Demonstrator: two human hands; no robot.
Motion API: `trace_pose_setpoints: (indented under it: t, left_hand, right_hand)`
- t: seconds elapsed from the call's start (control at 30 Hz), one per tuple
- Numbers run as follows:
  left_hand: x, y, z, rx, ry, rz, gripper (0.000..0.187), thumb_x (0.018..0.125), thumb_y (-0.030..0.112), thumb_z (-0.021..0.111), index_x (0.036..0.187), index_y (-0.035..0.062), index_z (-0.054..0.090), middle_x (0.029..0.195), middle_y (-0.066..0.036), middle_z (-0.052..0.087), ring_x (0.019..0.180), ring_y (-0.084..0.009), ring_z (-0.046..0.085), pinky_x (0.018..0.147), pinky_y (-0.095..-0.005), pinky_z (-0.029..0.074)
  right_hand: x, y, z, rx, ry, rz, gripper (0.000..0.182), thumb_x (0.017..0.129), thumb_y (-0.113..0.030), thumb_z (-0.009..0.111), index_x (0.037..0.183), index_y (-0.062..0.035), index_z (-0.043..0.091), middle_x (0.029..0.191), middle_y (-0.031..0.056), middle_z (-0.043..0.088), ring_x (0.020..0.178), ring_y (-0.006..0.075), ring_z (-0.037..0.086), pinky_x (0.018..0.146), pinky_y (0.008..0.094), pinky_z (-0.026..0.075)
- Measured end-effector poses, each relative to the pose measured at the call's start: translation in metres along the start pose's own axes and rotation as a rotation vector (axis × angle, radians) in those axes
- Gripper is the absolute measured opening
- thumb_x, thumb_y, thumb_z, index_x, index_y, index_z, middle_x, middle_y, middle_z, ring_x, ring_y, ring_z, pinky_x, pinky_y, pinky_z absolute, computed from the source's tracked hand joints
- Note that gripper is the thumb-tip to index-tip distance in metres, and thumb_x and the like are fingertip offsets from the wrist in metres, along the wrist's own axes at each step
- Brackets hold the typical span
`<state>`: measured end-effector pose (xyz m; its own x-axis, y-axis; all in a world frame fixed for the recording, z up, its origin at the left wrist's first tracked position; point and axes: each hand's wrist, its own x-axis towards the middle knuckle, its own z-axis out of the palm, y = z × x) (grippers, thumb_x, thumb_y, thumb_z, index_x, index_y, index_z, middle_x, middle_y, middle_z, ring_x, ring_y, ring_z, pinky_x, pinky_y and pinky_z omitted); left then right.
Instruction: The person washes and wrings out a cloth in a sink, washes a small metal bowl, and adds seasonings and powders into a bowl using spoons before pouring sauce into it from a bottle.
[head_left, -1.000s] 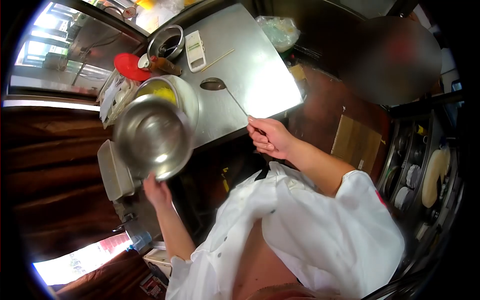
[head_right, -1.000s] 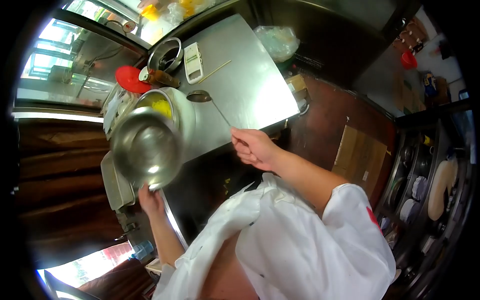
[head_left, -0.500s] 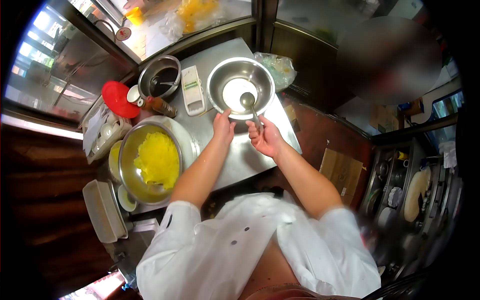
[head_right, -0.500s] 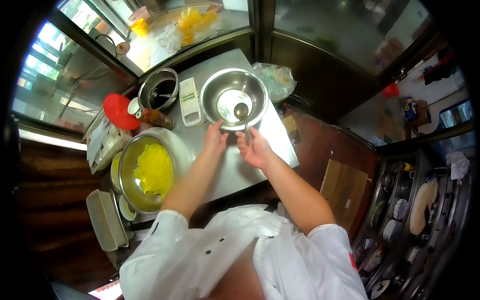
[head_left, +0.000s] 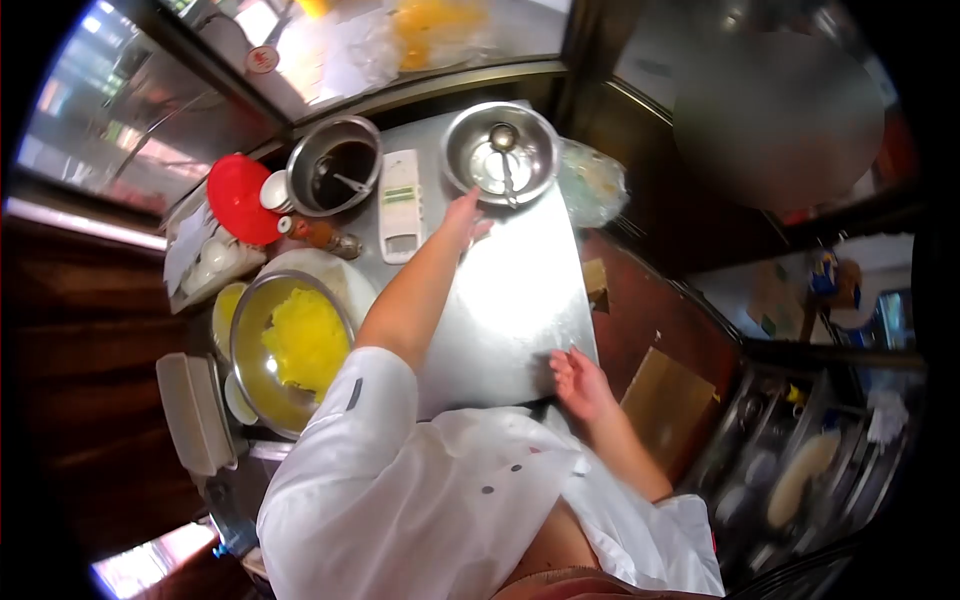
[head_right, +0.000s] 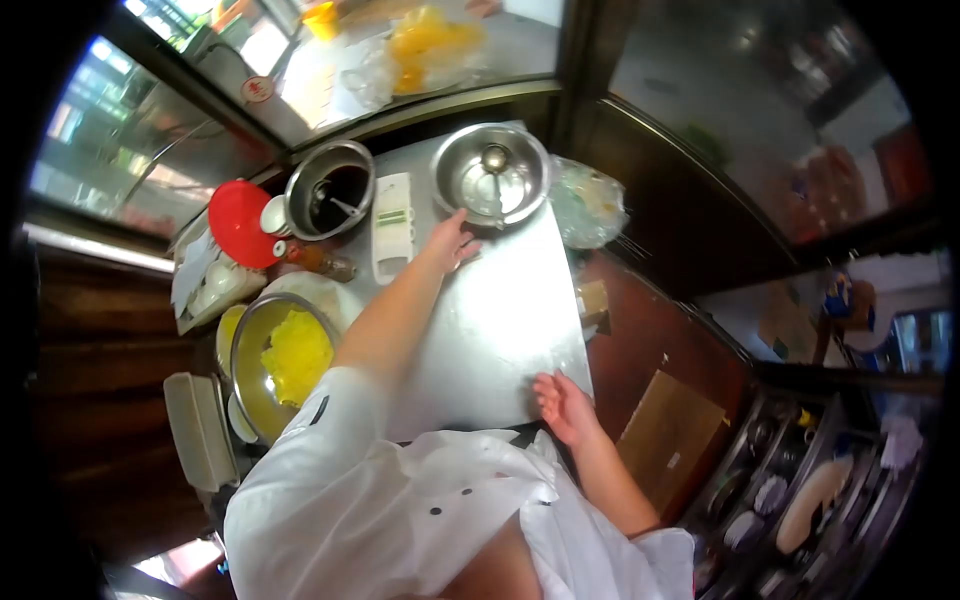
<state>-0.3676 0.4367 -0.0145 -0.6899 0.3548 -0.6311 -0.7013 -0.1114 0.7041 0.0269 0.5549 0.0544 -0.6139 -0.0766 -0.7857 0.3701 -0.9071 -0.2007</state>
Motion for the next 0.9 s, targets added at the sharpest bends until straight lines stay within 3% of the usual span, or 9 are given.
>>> trace_pose_setpoints:
  t: [0.1,0.23,0.3,0.4,0.5,0.7,0.9]
  left_hand:
    - [-0.018,0.019,-0.022,0.012,0.117,0.117,0.054,0.098,0.035,0.059,0.133,-0.0014,0.04,0.134,-0.02,0.045,0.121,-0.0311,0.051,0.092,-0.0436,0.055]
    - [0.031,0.04,-0.129,-0.181,0.333,0.396,0.041,0.097,0.032,0.06,0.115,-0.0025,0.048,0.114,-0.015,0.055,0.103,-0.0264,0.061,0.087,-0.0368,0.055]
    - [0.013,0.081,-0.134,-0.494,0.658,0.344,0.045,0.096,0.034,0.059,0.118,-0.0048,0.049,0.119,-0.019,0.054,0.108,-0.0274,0.058,0.09,-0.0349,0.053]
    - [0.011,0.105,-0.148,-0.721,0.781,0.388,0.053,0.097,0.032,0.055,0.134,-0.0061,0.045,0.133,-0.02,0.05,0.117,-0.0322,0.053,0.099,-0.037,0.049]
    - [0.033,0.095,-0.175,-0.756,0.867,0.411,0.05,0.097,0.026,0.053,0.133,-0.0073,0.044,0.135,-0.019,0.049,0.115,-0.0334,0.055,0.098,-0.0405,0.05]
    - [0.041,0.094,-0.177,-0.831,0.818,0.479,0.04,0.092,0.013,0.052,0.125,-0.0087,0.049,0.124,-0.019,0.054,0.107,-0.033,0.059,0.088,-0.0446,0.055]
    - [-0.023,0.113,-0.128,-0.697,0.549,0.495,0.017,0.091,0.01,0.054,0.101,-0.0037,0.052,0.103,-0.016,0.058,0.089,-0.0296,0.061,0.078,-0.0439,0.056]
  right_hand:
    - [0.005,-0.011,-0.005,0.018,0.035,0.048,0.032,0.102,-0.032,0.052,0.11,-0.0034,0.064,0.084,0.0031,0.07,0.065,0.0122,0.06,0.056,0.0225,0.047]
    - [0.027,-0.035,0.012,-0.039,0.079,0.045,0.03,0.101,-0.031,0.053,0.11,-0.0044,0.065,0.084,0.002,0.069,0.063,0.0108,0.058,0.056,0.0226,0.046]
    - [0.035,-0.05,0.032,-0.052,0.053,0.023,0.029,0.101,-0.03,0.053,0.109,-0.0052,0.064,0.082,0.0016,0.067,0.063,0.0101,0.058,0.056,0.0228,0.046]
    - [0.042,-0.066,0.067,-0.076,0.043,-0.028,0.028,0.102,-0.03,0.052,0.11,-0.0051,0.064,0.082,0.0022,0.067,0.063,0.0104,0.058,0.056,0.023,0.046]
    - [0.039,-0.069,0.093,-0.057,0.009,-0.003,0.027,0.102,-0.028,0.051,0.111,-0.0047,0.063,0.081,0.003,0.067,0.062,0.0106,0.058,0.056,0.0234,0.046]
    - [0.041,-0.045,0.102,-0.086,-0.022,0.086,0.026,0.103,-0.026,0.049,0.109,-0.004,0.063,0.081,0.0026,0.068,0.061,0.0106,0.058,0.056,0.0238,0.047]
    - [0.039,-0.043,0.108,-0.221,-0.06,0.019,0.026,0.103,-0.025,0.049,0.109,-0.0046,0.063,0.083,0.003,0.067,0.063,0.0099,0.057,0.058,0.0232,0.047]
